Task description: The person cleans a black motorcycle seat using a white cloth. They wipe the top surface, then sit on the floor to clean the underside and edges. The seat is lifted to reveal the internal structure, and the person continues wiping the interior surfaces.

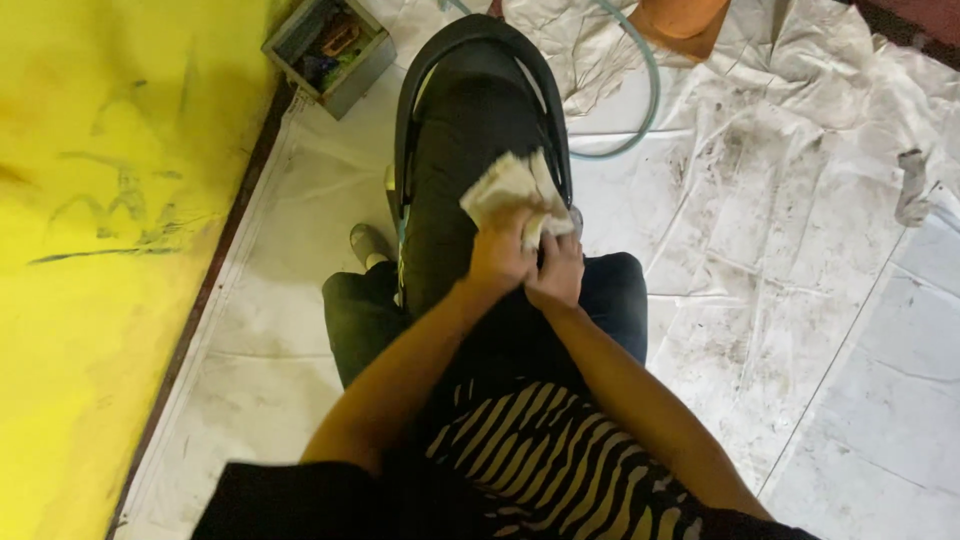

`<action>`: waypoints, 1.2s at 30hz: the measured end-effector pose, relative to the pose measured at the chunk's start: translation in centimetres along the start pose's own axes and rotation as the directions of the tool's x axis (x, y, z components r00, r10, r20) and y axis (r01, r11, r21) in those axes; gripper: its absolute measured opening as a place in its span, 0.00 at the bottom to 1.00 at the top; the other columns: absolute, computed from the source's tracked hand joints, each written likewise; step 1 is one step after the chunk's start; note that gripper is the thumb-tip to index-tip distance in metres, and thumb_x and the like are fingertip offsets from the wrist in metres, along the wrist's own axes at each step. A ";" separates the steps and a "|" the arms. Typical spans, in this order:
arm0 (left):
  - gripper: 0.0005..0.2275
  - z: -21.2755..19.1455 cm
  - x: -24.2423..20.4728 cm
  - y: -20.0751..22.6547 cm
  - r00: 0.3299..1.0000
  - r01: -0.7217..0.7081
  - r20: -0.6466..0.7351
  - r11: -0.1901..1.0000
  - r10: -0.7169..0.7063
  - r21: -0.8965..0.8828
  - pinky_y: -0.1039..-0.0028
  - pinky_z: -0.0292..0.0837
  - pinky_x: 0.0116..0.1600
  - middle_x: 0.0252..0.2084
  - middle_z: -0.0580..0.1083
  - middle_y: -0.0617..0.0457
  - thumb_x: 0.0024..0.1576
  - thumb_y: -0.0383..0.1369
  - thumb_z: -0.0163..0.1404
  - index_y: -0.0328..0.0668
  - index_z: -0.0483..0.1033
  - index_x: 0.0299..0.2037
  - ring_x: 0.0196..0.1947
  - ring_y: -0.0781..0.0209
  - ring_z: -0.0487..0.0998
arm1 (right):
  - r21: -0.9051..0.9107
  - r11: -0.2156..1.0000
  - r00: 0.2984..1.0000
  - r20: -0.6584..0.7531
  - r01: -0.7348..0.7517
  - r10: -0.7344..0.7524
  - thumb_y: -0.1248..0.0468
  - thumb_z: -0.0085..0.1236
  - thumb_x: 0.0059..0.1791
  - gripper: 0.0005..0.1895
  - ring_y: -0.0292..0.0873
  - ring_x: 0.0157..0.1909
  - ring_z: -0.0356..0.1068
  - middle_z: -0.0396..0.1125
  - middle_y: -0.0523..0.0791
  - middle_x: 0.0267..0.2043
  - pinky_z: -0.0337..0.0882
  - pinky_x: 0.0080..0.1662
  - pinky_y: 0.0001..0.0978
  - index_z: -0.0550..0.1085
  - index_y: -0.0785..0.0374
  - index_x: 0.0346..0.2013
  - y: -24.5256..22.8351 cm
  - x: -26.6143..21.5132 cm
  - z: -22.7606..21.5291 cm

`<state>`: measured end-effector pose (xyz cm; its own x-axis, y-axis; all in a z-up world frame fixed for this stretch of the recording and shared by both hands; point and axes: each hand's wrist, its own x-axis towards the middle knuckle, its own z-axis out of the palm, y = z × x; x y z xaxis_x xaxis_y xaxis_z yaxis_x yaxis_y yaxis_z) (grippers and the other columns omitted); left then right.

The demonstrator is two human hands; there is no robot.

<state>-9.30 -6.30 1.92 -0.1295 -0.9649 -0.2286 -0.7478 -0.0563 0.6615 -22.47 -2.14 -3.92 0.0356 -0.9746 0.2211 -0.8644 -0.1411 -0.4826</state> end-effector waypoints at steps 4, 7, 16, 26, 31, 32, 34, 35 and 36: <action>0.12 -0.3 -4.2 -1.1 0.971 0.050 -0.218 0.978 -0.095 -0.204 0.49 0.73 0.44 0.28 0.76 0.37 0.54 0.38 0.45 0.36 0.75 0.30 0.36 0.33 0.79 | 0.137 0.988 0.998 0.009 0.068 -0.069 0.62 0.49 0.50 0.27 0.68 0.72 0.53 0.51 0.54 0.76 0.64 0.58 0.58 0.68 0.60 0.64 -2.3 0.9 -2.6; 0.16 -5.7 -4.5 -0.9 0.947 0.087 -0.254 0.917 -0.198 -0.389 0.46 0.72 0.44 0.27 0.76 0.27 0.56 0.35 0.45 0.24 0.79 0.30 0.37 0.26 0.78 | 0.148 0.988 0.998 0.027 0.052 -0.056 0.60 0.48 0.50 0.25 0.65 0.73 0.53 0.49 0.52 0.77 0.63 0.60 0.58 0.67 0.59 0.62 -2.5 1.0 -2.8; 0.21 -11.9 8.4 -13.0 0.771 -0.150 -0.567 0.784 -0.289 -0.603 0.62 0.72 0.63 0.57 0.75 0.42 0.57 0.41 0.60 0.41 0.74 0.58 0.61 0.47 0.74 | 0.194 0.981 1.000 0.013 0.002 -0.005 0.59 0.46 0.53 0.20 0.61 0.71 0.57 0.53 0.51 0.75 0.60 0.63 0.57 0.68 0.53 0.60 -4.4 1.8 -4.2; 0.38 -7.4 -1.1 -10.0 0.907 -0.233 -0.399 0.948 0.132 -0.216 0.51 0.51 0.77 0.76 0.57 0.42 0.45 0.10 0.43 0.43 0.64 0.71 0.74 0.37 0.57 | 0.241 0.970 1.000 0.006 0.009 -0.011 0.61 0.46 0.54 0.17 0.63 0.69 0.58 0.54 0.55 0.74 0.55 0.67 0.60 0.68 0.56 0.57 -5.3 2.1 -4.8; 0.31 -8.2 -11.1 -11.6 0.985 0.132 -0.107 0.990 -0.137 -0.054 0.46 0.70 0.60 0.67 0.68 0.43 0.55 0.21 0.39 0.57 0.63 0.71 0.57 0.30 0.73 | 0.241 0.970 1.000 -0.004 0.012 -0.011 0.60 0.48 0.52 0.18 0.61 0.70 0.58 0.54 0.53 0.74 0.54 0.69 0.60 0.69 0.54 0.57 -4.7 2.2 -4.4; 0.30 -7.9 -13.3 -12.3 0.953 0.303 0.015 0.953 -0.303 0.010 0.47 0.73 0.57 0.60 0.75 0.46 0.56 0.26 0.38 0.64 0.64 0.71 0.51 0.31 0.78 | 0.240 0.971 1.000 0.005 -0.002 0.001 0.60 0.48 0.52 0.18 0.59 0.70 0.58 0.54 0.52 0.74 0.54 0.69 0.59 0.69 0.53 0.58 -4.5 1.7 -4.4; 0.30 -8.0 -15.5 -12.7 0.933 0.348 0.081 0.936 -0.351 0.047 0.46 0.74 0.55 0.55 0.78 0.44 0.55 0.26 0.41 0.66 0.65 0.69 0.49 0.32 0.79 | 0.238 0.971 1.000 0.004 0.002 -0.003 0.60 0.48 0.52 0.18 0.59 0.70 0.59 0.55 0.53 0.74 0.53 0.69 0.58 0.69 0.54 0.57 -4.5 1.9 -4.3; 0.30 -8.1 -16.5 -12.9 0.909 0.384 0.140 0.920 -0.392 0.083 0.46 0.74 0.54 0.50 0.80 0.42 0.54 0.26 0.43 0.69 0.66 0.68 0.48 0.34 0.80 | 0.232 0.973 1.000 -0.004 0.012 -0.012 0.60 0.49 0.52 0.18 0.58 0.70 0.59 0.55 0.53 0.73 0.53 0.70 0.57 0.70 0.54 0.57 -4.5 2.0 -4.3; 0.30 -8.8 -16.0 -12.1 0.908 0.387 0.137 0.918 -0.395 0.085 0.46 0.74 0.54 0.50 0.80 0.42 0.54 0.26 0.43 0.69 0.66 0.68 0.48 0.34 0.80 | 0.237 0.971 1.000 -0.004 0.014 -0.013 0.60 0.49 0.52 0.18 0.58 0.70 0.59 0.55 0.53 0.73 0.53 0.70 0.57 0.70 0.54 0.57 -4.4 2.0 -4.2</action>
<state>7.55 7.56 3.90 0.0889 -0.8192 -0.5666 -0.7925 -0.4028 0.4580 -20.67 -2.73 2.23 0.0446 -0.9720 0.2309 -0.7204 -0.1914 -0.6667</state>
